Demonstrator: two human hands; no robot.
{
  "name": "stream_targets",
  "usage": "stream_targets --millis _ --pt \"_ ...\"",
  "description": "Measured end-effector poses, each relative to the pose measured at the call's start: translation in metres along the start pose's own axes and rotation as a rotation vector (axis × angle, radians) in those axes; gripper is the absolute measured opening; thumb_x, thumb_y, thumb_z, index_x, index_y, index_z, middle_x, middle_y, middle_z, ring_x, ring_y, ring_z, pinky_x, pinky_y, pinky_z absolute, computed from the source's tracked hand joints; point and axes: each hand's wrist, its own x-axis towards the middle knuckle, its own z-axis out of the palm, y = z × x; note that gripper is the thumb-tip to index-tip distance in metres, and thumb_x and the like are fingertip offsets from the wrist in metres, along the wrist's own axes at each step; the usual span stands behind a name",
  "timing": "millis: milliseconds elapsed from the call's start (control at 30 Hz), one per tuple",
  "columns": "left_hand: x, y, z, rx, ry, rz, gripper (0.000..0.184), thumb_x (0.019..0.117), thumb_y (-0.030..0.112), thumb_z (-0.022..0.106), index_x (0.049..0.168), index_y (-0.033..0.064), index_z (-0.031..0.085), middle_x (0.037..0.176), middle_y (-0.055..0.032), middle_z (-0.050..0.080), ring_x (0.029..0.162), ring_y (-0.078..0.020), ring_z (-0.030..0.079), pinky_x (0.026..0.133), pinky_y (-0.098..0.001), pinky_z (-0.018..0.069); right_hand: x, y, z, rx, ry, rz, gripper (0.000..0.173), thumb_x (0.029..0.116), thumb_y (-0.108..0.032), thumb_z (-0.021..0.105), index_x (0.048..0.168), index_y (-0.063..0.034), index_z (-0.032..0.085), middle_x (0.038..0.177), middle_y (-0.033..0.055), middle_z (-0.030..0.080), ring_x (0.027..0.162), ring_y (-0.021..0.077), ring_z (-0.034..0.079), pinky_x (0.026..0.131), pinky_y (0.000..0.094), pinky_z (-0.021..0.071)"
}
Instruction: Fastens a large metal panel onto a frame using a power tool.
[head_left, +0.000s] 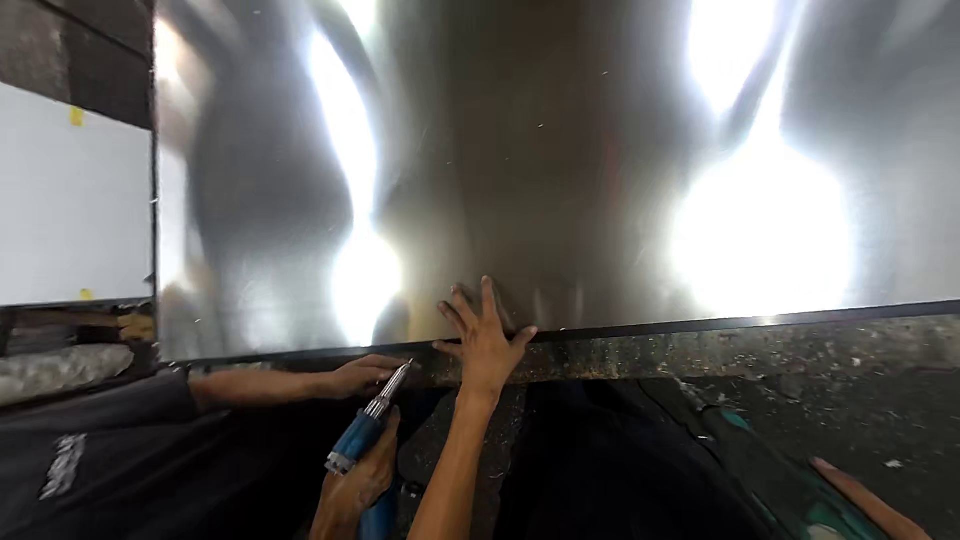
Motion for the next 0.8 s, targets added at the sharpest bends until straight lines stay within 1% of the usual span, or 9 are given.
stream_targets --millis 67,100,133,233,367,467,533,700,800 --pt "0.002 -0.008 0.019 0.032 0.085 0.023 0.11 0.0824 0.064 0.074 0.166 0.0233 0.014 0.165 -0.0327 0.011 0.149 -0.0601 0.011 0.098 -0.0892 0.0203 0.0 0.024 -0.002 -0.114 0.024 -0.112 0.059 0.0875 -0.007 0.07 0.141 0.01 0.053 0.12 0.0296 0.068 0.107 0.0367 0.069 0.096 0.0454 0.0531" --pt "0.001 -0.005 0.022 0.028 0.081 0.019 0.111 0.0812 0.064 0.075 0.166 0.0256 0.014 0.166 -0.0324 0.009 0.149 -0.0607 0.01 0.098 -0.0894 0.0202 -0.001 0.049 -0.004 -0.204 0.067 -0.206 0.068 0.084 -0.018 0.074 0.145 0.002 0.053 0.112 0.0267 0.072 0.093 0.0385 0.073 0.08 0.0525 0.0577" --pt "-0.001 0.002 0.02 0.009 0.04 -0.001 0.112 0.0799 0.061 0.079 0.166 0.0287 0.014 0.167 -0.0299 0.005 0.15 -0.0599 0.006 0.098 -0.0895 0.02 -0.001 0.063 -0.005 -0.251 0.075 -0.249 0.073 0.0846 -0.028 0.074 0.15 -0.0043 0.051 0.108 0.0234 0.074 0.085 0.0378 0.074 0.071 0.0558 0.0578" --pt "0.002 0.004 0.04 0.049 0.024 -0.009 0.116 0.0707 0.067 0.082 0.164 0.0349 0.021 0.17 -0.0224 0.001 0.153 -0.0566 0.001 0.097 -0.0918 0.0174 0.012 0.059 -0.003 -0.263 0.012 -0.239 0.077 0.0872 -0.037 0.074 0.155 -0.0121 0.046 0.105 0.0199 0.076 0.081 0.0341 0.075 0.069 0.0577 0.0591" --pt "0.007 -0.002 0.054 0.061 0.042 -0.014 0.121 0.0654 0.072 0.082 0.164 0.0325 0.023 0.17 -0.0232 0.002 0.151 -0.0603 -0.001 0.094 -0.0942 0.0136 0.026 0.043 0.0 -0.286 -0.007 -0.219 0.08 0.0849 -0.036 0.076 0.155 -0.0114 0.047 0.1 0.018 0.077 0.076 0.0315 0.075 0.064 0.0553 0.0593" --pt "0.01 -0.002 0.057 0.039 0.063 -0.017 0.118 0.0689 0.08 0.071 0.164 0.03 0.023 0.17 -0.0243 0.004 0.15 -0.0615 -0.001 0.094 -0.0946 0.0099 0.035 0.033 -0.002 -0.326 -0.007 -0.197 0.08 0.0836 -0.036 0.076 0.155 -0.0125 0.048 0.096 0.0162 0.077 0.072 0.0301 0.074 0.061 0.0536 0.0587" --pt "0.011 -0.001 0.057 0.027 0.056 -0.031 0.116 0.0708 0.079 0.071 0.164 0.0292 0.022 0.17 -0.0247 0.002 0.151 -0.06 -0.003 0.095 -0.0946 0.0081 0.04 0.028 -0.004 -0.336 -0.003 -0.188 0.078 0.0844 -0.038 0.076 0.154 -0.0135 0.049 0.096 0.0143 0.077 0.072 0.0272 0.074 0.061 0.0509 0.0593" --pt "0.012 0.0 0.057 0.029 0.058 -0.014 0.115 0.0736 0.082 0.065 0.164 0.0256 0.022 0.17 -0.0255 0.002 0.15 -0.0611 -0.003 0.095 -0.0943 0.0089 0.049 0.016 -0.009 -0.361 -0.035 -0.165 0.077 0.0854 -0.039 0.075 0.154 -0.0154 0.05 0.094 0.0118 0.078 0.071 0.0251 0.074 0.058 0.048 0.0582" --pt "0.012 0.001 0.059 0.041 0.049 -0.012 0.115 0.0749 0.083 0.062 0.165 0.0235 0.021 0.169 -0.027 0.002 0.15 -0.0616 -0.003 0.095 -0.0943 0.0101 0.054 0.008 -0.009 -0.391 -0.054 -0.127 0.079 0.0835 -0.039 0.076 0.155 -0.0182 0.049 0.092 0.0109 0.077 0.068 0.0268 0.073 0.054 0.0504 0.0565"
